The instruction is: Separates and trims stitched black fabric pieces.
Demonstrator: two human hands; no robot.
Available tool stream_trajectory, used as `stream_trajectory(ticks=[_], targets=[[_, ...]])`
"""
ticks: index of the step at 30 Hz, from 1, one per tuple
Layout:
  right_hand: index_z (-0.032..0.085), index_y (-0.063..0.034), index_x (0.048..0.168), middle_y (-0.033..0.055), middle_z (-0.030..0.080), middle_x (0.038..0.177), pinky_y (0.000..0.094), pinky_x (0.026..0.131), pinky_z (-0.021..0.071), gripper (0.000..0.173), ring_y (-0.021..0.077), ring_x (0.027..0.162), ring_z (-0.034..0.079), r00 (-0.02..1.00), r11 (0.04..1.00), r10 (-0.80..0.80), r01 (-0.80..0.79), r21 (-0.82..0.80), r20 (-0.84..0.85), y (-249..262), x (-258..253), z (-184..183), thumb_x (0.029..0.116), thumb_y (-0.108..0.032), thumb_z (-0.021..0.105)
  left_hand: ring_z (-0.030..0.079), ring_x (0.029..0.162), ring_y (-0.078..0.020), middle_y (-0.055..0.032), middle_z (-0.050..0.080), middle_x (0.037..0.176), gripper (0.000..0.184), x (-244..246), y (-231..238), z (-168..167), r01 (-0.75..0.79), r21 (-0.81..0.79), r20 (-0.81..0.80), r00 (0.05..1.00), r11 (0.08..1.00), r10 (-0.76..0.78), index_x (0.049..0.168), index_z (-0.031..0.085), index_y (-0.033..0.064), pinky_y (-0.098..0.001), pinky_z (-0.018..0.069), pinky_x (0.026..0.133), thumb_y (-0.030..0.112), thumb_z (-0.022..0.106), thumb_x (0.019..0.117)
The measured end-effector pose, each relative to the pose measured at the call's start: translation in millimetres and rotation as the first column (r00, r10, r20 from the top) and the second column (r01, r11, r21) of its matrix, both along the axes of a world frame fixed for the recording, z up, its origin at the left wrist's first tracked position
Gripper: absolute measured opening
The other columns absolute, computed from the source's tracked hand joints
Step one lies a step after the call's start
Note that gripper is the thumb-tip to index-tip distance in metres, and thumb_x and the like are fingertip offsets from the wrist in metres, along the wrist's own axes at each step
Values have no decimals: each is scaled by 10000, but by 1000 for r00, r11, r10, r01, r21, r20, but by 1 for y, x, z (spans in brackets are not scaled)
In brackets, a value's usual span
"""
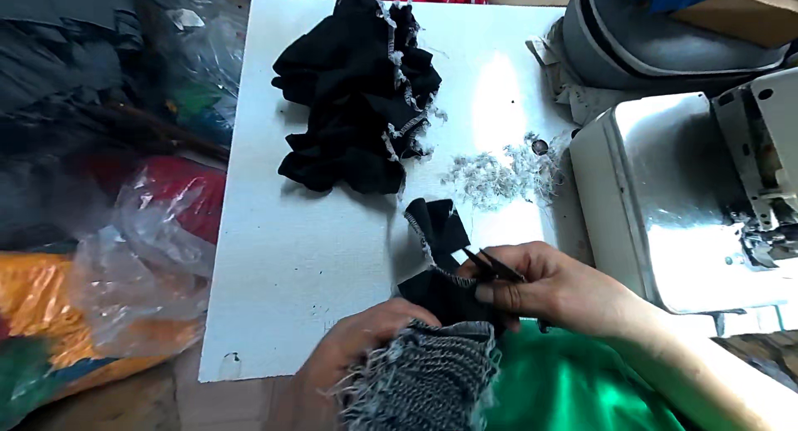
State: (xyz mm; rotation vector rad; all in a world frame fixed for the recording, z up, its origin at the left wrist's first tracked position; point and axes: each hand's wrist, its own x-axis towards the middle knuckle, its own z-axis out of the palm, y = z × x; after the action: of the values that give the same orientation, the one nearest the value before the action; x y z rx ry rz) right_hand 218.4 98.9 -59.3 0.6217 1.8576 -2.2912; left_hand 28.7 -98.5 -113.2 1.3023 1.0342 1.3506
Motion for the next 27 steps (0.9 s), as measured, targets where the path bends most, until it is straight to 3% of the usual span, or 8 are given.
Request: stream_trajectory(ticks=[3, 5, 11, 14, 16, 18, 24, 27], targets=[[691, -35, 1145, -109, 635, 809, 76, 587, 454, 220, -112, 646, 527, 999, 1000, 23, -23, 12, -39, -7, 7, 0, 1001, -60, 526, 562, 1164, 94, 176, 630, 1250, 460, 6, 5, 0, -42, -16, -26, 999, 999, 41, 1294, 626, 229, -110, 478, 965, 536, 623, 951], [684, 23, 1195, -50, 664, 884, 71, 633, 467, 259, -113, 697, 539, 989, 997, 24, -12, 77, -148, -11, 10, -3, 996, -35, 528, 535, 1208, 87, 195, 590, 1313, 535, 5, 5, -4, -61, -21, -1, 998, 998, 61, 1357, 605, 260, -116, 458, 996, 588, 615, 934], [690, 16, 1254, 95, 735, 1101, 158, 901, 498, 321, 5, 1003, 649, 914, 940, 123, 18, 340, -388, -21, 11, -14, 962, 33, 557, 413, 1438, -47, 75, 417, 1602, 842, -4, -6, -33, 101, -91, 80, 992, 991, -94, 1566, 407, 210, -254, 376, 1171, 612, 670, 875], [696, 11, 1258, 119, 739, 1094, 210, 912, 515, 343, 71, 1030, 672, 898, 929, 154, 11, 369, -413, -21, 8, -14, 948, 56, 556, 444, 1423, -103, -4, 482, 1550, 707, -4, -10, -51, 185, -3, 140, 973, 983, -183, 1452, 540, 133, -294, 390, 1169, 550, 683, 899], [686, 15, 1271, 108, 733, 1128, 176, 921, 498, 349, 35, 1039, 657, 907, 936, 151, -4, 351, -392, -18, 9, -11, 951, 51, 551, 554, 1272, 1, 92, 618, 1379, 560, -1, -6, -34, 135, -20, 213, 969, 991, -127, 1373, 613, 188, -212, 463, 1065, 527, 663, 930], [687, 20, 1254, 81, 726, 1083, 113, 856, 480, 323, -25, 948, 623, 923, 943, 124, 5, 333, -364, -15, 10, -7, 957, 31, 562, 559, 1199, 107, 231, 633, 1307, 463, 3, 1, -11, 68, -69, 222, 974, 995, -51, 1365, 619, 317, -133, 468, 1011, 519, 626, 949], [733, -61, 1120, -44, 667, 796, 96, 601, 466, 231, -48, 662, 559, 966, 775, 28, 142, 615, -259, 9, 22, -3, 923, -54, 613, 567, 1197, 105, 237, 646, 1291, 440, 2, 0, 10, -54, -97, 141, 988, 994, 68, 1313, 653, 316, -131, 471, 1014, 518, 662, 923], [729, -83, 1107, -70, 641, 764, 89, 534, 444, 212, -57, 605, 527, 972, 672, -49, 202, 712, -230, 22, 30, 1, 919, -77, 631, 578, 1193, 75, 216, 643, 1293, 467, -8, 5, 5, -59, -53, 43, 997, 997, 61, 1333, 637, 304, -155, 490, 1003, 529, 668, 925]])
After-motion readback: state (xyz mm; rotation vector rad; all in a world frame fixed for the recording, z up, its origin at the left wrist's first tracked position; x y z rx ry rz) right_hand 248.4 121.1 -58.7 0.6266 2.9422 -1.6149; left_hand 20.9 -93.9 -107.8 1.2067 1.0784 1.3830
